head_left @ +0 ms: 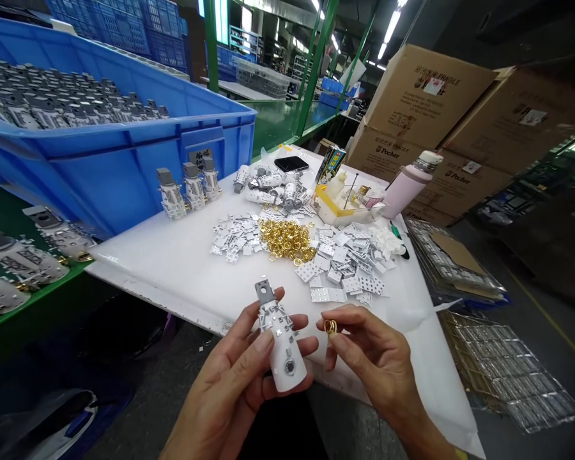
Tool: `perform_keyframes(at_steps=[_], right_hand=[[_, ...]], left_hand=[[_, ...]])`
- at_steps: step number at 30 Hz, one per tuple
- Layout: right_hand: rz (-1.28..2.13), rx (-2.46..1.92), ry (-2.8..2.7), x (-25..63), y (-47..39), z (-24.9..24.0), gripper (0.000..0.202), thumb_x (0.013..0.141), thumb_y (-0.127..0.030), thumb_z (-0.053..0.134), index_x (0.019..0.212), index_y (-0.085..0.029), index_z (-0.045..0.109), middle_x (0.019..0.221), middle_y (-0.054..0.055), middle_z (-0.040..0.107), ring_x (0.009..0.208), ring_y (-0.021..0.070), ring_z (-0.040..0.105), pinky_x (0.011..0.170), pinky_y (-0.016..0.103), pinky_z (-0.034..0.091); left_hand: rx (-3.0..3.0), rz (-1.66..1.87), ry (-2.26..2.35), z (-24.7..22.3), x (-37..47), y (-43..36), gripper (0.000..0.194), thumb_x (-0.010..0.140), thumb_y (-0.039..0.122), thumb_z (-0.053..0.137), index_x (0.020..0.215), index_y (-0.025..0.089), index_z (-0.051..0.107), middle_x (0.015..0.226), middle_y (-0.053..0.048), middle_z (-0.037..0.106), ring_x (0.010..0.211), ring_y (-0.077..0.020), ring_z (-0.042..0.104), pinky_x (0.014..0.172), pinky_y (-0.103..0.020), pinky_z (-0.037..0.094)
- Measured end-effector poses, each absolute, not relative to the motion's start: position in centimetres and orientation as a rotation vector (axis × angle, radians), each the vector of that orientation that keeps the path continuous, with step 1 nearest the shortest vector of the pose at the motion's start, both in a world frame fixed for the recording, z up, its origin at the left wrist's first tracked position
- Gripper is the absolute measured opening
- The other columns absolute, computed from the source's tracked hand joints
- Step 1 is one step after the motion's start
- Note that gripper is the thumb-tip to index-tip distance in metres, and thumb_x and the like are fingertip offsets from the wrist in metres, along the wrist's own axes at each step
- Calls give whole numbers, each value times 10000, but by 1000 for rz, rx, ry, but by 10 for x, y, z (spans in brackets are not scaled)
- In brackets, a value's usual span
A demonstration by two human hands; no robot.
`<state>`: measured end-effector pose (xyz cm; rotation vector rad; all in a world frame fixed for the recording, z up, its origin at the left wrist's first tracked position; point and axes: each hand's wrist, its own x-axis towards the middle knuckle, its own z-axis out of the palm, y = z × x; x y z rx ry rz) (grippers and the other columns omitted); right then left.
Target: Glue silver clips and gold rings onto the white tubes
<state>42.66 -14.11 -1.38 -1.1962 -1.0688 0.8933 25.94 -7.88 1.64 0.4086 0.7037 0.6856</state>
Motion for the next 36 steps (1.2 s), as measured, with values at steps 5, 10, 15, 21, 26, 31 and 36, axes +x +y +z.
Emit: perform_keyframes(at_steps=[5, 10, 15, 21, 26, 31, 36], right_hand=[[833, -1263, -1100, 428, -145, -16, 184, 905, -192, 628, 1061, -283, 661, 924, -21, 628, 691, 68, 627, 643, 172, 563], [459, -1298, -1390, 432, -148, -23, 304, 882, -71, 593, 1126, -253, 601, 1009, 19, 625, 932, 135, 635, 783, 230, 583], [292, -1258, -1539, 434, -149, -24, 398, 854, 29, 560, 1171, -209, 581, 1055, 58, 627, 997, 163, 619, 789, 271, 588], [239, -1249, -1570, 434, -148, -24, 401, 851, 44, 555, 1174, -193, 581, 1051, 64, 626, 1013, 161, 614, 800, 268, 587], [293, -1325, -1509, 429, -152, -18, 335, 867, -9, 576, 1138, -207, 588, 984, 32, 631, 874, 122, 629, 730, 218, 569], [337, -1371, -1519, 417, -159, -7, 273, 878, -42, 572, 1102, -197, 590, 937, 25, 627, 771, 101, 610, 668, 202, 544], [347, -1407, -1579, 410, -161, -4, 256, 883, -42, 567, 1092, -186, 593, 939, 33, 611, 742, 88, 607, 641, 179, 529]], left_hand=[[432, 666, 620, 16, 262, -84, 402, 901, 180, 583, 1301, 224, 584, 1116, -134, 740, 891, -285, 735, 644, -328, 622], [415, 609, 582, 17, 262, -83, 389, 927, 171, 540, 1312, 210, 579, 1113, -152, 739, 890, -253, 727, 660, -325, 623], [427, 598, 585, 17, 261, -82, 401, 934, 183, 535, 1334, 206, 559, 1127, -154, 735, 904, -252, 725, 671, -320, 618], [448, 583, 605, 12, 260, -82, 447, 926, 216, 562, 1370, 209, 512, 1158, -161, 723, 921, -254, 722, 674, -319, 614], [461, 636, 671, 8, 264, -83, 452, 937, 256, 552, 1382, 259, 476, 1230, -115, 701, 1061, -270, 689, 817, -321, 590], [513, 767, 729, 5, 270, -91, 464, 894, 280, 617, 1346, 279, 509, 1245, -84, 696, 1131, -283, 654, 889, -325, 566], [687, 858, 698, -4, 274, -94, 420, 872, 318, 658, 1279, 328, 557, 1241, -53, 693, 1186, -262, 621, 869, -282, 568]])
